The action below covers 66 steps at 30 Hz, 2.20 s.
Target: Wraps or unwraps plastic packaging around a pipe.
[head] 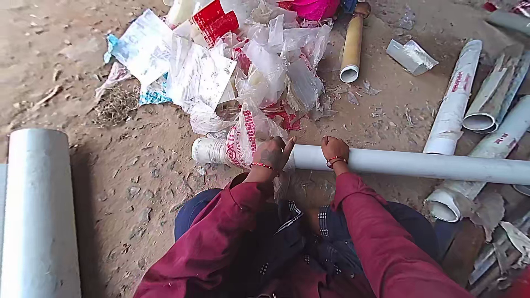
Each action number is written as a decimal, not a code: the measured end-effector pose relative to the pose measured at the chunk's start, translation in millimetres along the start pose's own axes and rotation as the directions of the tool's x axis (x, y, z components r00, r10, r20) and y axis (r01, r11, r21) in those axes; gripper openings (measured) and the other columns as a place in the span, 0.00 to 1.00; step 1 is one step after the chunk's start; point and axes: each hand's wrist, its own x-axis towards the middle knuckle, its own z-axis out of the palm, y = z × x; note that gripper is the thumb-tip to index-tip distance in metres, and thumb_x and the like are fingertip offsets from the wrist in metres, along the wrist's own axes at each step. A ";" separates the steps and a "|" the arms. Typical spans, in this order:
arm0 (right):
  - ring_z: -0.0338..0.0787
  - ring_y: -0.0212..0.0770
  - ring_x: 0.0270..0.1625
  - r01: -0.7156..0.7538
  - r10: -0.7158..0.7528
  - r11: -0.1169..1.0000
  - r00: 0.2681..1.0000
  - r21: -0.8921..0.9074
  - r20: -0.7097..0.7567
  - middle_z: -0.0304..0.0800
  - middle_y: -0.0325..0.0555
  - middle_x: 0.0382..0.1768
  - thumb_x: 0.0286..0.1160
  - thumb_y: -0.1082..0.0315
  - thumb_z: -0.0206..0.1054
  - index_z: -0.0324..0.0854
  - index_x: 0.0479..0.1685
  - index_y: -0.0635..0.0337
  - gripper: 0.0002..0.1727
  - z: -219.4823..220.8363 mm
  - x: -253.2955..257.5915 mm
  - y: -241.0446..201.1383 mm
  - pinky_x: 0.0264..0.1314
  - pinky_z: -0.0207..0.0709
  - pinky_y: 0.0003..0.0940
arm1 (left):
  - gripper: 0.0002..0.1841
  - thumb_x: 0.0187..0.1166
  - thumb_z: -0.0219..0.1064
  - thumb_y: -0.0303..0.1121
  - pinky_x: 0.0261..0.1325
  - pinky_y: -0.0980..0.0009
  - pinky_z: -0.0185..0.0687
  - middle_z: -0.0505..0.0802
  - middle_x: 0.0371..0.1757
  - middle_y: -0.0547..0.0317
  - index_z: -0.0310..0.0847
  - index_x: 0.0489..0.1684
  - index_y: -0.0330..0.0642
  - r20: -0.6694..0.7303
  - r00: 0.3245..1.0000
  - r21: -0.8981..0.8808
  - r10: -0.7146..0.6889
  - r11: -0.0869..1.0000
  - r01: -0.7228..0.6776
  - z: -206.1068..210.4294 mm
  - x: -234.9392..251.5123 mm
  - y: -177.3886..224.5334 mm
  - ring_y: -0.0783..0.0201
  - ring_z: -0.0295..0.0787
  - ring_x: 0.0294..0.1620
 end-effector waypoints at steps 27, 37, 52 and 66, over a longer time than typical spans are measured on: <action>0.93 0.67 0.52 0.080 -0.073 0.996 0.989 0.048 -0.126 0.93 0.67 0.41 0.94 0.55 0.49 0.88 0.38 0.68 0.28 2.0 29.9 0.8 0.51 0.78 0.66 | 0.26 0.96 0.49 0.44 0.48 0.59 0.87 0.94 0.39 0.47 0.87 0.47 0.28 0.516 0.830 -0.125 -0.213 0.940 0.319 -3.7 85.9 -76.9 0.59 0.92 0.35; 0.83 0.55 0.76 0.113 -0.111 0.994 0.992 -0.017 0.066 0.91 0.55 0.66 0.92 0.42 0.47 0.87 0.67 0.59 0.33 12.4 -14.1 -40.6 0.86 0.56 0.58 | 0.27 0.91 0.58 0.49 0.71 0.40 0.75 0.90 0.57 0.31 0.86 0.52 0.26 0.480 0.875 0.042 -0.068 0.998 0.055 45.8 80.0 -28.9 0.38 0.86 0.65; 0.88 0.57 0.71 0.308 -0.288 0.951 0.919 0.036 -0.269 0.95 0.54 0.61 0.88 0.51 0.51 0.91 0.60 0.60 0.27 59.0 -24.0 -35.9 0.86 0.57 0.64 | 0.23 0.94 0.56 0.41 0.37 0.59 0.78 0.84 0.22 0.51 0.86 0.33 0.30 0.556 0.817 0.108 -0.152 0.988 0.110 -15.1 60.4 -74.6 0.59 0.79 0.23; 0.70 0.61 0.87 0.423 -0.424 0.905 0.906 -0.032 -0.004 0.76 0.56 0.83 0.93 0.43 0.45 0.71 0.86 0.58 0.35 34.9 -40.4 -16.9 0.92 0.45 0.64 | 0.31 0.89 0.61 0.50 0.64 0.45 0.79 0.86 0.59 0.28 0.70 0.70 0.25 -0.202 0.891 -0.488 -0.406 0.831 0.268 -86.7 15.2 -155.9 0.43 0.87 0.55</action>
